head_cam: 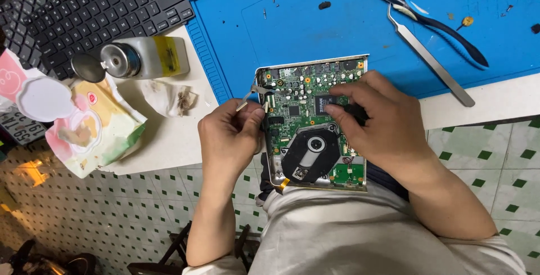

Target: The person is disassembling an optical drive assembly from a circuit board, carefully disconnecting multiple ribbon cables and using a tool to pry components loose.

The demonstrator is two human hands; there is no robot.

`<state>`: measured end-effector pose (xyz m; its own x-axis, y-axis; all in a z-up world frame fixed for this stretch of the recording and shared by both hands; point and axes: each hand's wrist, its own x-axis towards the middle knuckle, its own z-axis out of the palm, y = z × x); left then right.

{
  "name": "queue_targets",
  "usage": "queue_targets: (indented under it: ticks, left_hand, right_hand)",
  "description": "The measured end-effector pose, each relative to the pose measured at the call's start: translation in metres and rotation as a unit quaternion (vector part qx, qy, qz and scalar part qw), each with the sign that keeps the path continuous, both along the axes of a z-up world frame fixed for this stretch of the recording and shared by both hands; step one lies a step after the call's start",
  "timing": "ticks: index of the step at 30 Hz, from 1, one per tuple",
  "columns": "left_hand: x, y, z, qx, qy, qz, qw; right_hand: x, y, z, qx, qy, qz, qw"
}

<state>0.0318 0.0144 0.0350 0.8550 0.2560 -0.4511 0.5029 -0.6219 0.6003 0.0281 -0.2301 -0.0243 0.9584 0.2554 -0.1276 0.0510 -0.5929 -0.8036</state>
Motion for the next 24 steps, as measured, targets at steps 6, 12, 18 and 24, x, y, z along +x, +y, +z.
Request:
queue_targets:
  ticks: [6, 12, 18, 24]
  left_hand:
    - [-0.003, 0.003, -0.007, 0.028, 0.005, -0.001, 1.0]
    - [-0.006, -0.003, -0.004, 0.059, -0.034, -0.023, 0.997]
    - [-0.01, -0.022, 0.016, 0.069, -0.089, -0.044, 0.993]
    - [-0.007, -0.016, -0.004, 0.099, -0.066, -0.046, 0.992]
  right_hand:
    - [0.001, -0.001, -0.002, -0.002, -0.005, 0.003, 1.0]
    - [0.001, -0.001, 0.001, 0.015, -0.024, 0.003, 1.0]
    - [0.003, 0.0, 0.002, 0.01, -0.037, 0.005, 0.999]
    - [0.002, -0.001, 0.001, 0.007, -0.033, 0.007, 0.999]
